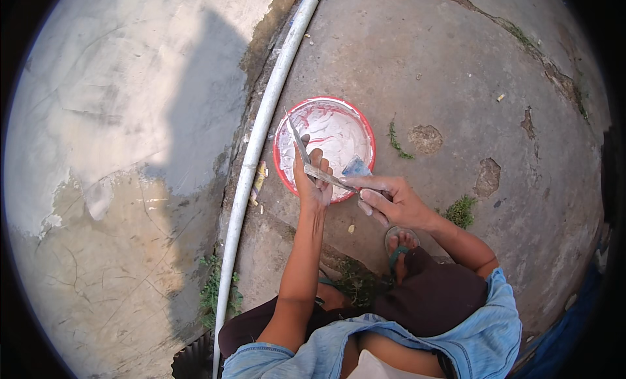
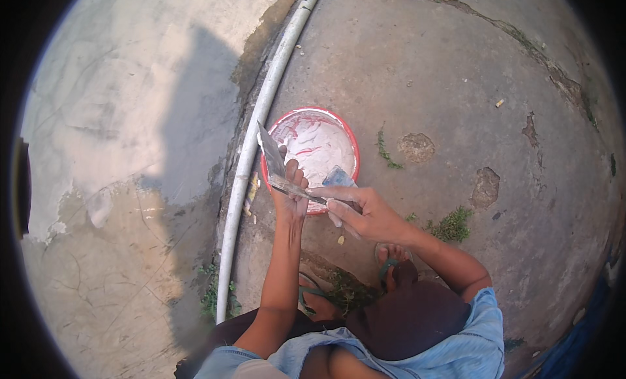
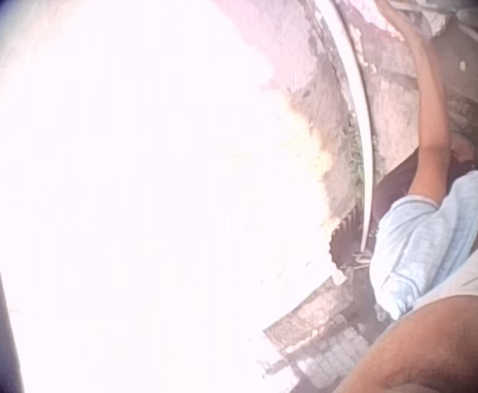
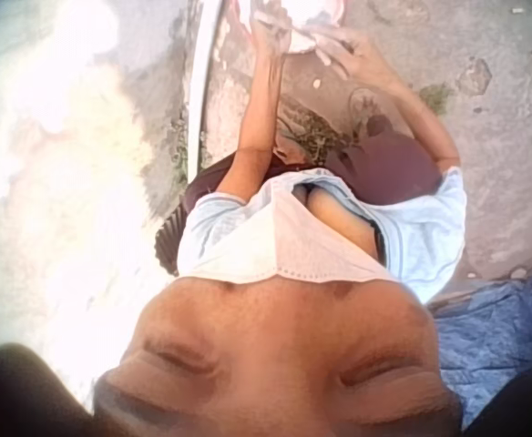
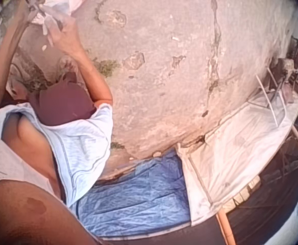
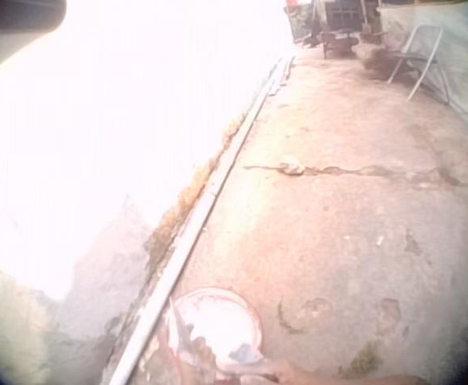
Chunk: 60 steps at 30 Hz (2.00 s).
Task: The person applies white plaster to a concrete wall using a trowel and a smaller putty knife. They scoop plaster from a red bucket, spread it along the wall surface, and smooth it out in repeated strokes.
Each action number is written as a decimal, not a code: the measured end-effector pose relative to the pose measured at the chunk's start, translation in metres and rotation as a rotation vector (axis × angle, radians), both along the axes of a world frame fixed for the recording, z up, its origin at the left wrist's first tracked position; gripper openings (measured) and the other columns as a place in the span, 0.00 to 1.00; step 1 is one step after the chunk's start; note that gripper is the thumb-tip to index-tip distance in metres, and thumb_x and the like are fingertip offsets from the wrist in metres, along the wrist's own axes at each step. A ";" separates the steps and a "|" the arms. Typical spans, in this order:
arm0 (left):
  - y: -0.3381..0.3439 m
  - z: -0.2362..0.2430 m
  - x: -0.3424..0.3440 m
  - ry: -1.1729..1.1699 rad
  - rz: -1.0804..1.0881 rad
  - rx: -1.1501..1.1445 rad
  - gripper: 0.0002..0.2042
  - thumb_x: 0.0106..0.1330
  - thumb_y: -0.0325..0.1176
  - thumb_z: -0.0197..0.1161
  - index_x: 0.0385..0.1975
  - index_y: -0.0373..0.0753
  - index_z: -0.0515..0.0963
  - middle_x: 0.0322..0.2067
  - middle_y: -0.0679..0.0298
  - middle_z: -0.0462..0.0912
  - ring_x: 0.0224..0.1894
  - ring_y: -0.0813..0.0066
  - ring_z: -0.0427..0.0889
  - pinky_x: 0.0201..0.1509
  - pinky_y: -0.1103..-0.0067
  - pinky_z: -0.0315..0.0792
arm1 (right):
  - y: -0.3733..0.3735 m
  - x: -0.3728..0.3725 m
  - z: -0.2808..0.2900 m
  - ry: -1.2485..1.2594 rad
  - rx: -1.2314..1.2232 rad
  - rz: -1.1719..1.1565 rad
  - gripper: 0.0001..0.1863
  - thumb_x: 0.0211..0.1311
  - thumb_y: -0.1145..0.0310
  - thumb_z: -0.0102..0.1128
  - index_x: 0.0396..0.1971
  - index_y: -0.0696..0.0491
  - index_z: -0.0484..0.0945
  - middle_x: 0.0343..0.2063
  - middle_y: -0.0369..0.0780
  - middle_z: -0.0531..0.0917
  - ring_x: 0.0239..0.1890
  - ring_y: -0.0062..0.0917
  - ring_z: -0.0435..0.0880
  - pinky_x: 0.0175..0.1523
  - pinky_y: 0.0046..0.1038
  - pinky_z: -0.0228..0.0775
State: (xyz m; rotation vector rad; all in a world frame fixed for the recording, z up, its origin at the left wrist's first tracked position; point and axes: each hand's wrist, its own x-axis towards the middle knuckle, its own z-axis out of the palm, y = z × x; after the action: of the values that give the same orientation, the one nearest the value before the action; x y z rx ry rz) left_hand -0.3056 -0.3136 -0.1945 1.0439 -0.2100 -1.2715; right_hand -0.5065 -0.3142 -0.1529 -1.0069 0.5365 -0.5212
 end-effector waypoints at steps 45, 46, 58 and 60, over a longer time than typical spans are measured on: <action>0.021 0.010 -0.003 -1.427 0.189 -0.026 0.15 0.74 0.32 0.50 0.51 0.27 0.64 0.42 0.51 0.74 0.45 0.67 0.72 0.53 0.71 0.65 | -0.009 0.006 -0.037 0.454 -0.702 -0.421 0.18 0.59 0.77 0.59 0.51 0.52 0.81 0.35 0.46 0.85 0.29 0.33 0.82 0.36 0.29 0.73; 0.022 0.010 -0.003 -1.442 0.165 -0.009 0.15 0.74 0.32 0.50 0.51 0.26 0.64 0.42 0.50 0.74 0.44 0.66 0.72 0.53 0.70 0.65 | -0.009 0.009 -0.040 0.442 -0.708 -0.418 0.19 0.60 0.77 0.58 0.52 0.51 0.80 0.35 0.47 0.85 0.30 0.35 0.82 0.37 0.30 0.74; 0.028 0.004 0.005 -1.494 0.171 0.093 0.18 0.73 0.31 0.52 0.54 0.23 0.64 0.43 0.43 0.76 0.44 0.55 0.78 0.50 0.68 0.70 | -0.047 0.024 -0.031 0.121 -0.381 -0.421 0.19 0.66 0.75 0.55 0.57 0.57 0.73 0.40 0.43 0.85 0.36 0.16 0.81 0.40 0.18 0.71; 0.026 0.008 0.020 -1.439 0.194 0.124 0.21 0.74 0.35 0.51 0.58 0.24 0.62 0.49 0.46 0.74 0.50 0.61 0.74 0.56 0.71 0.66 | -0.055 0.012 -0.006 0.015 -0.270 -0.335 0.19 0.68 0.72 0.55 0.57 0.57 0.72 0.35 0.42 0.85 0.31 0.16 0.81 0.35 0.18 0.71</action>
State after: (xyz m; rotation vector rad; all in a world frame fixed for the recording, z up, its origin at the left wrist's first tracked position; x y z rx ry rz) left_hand -0.2853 -0.2875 -0.1865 1.8763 -1.0821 -0.1524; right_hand -0.4944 -0.3692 -0.1587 -1.1845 0.6645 -0.9027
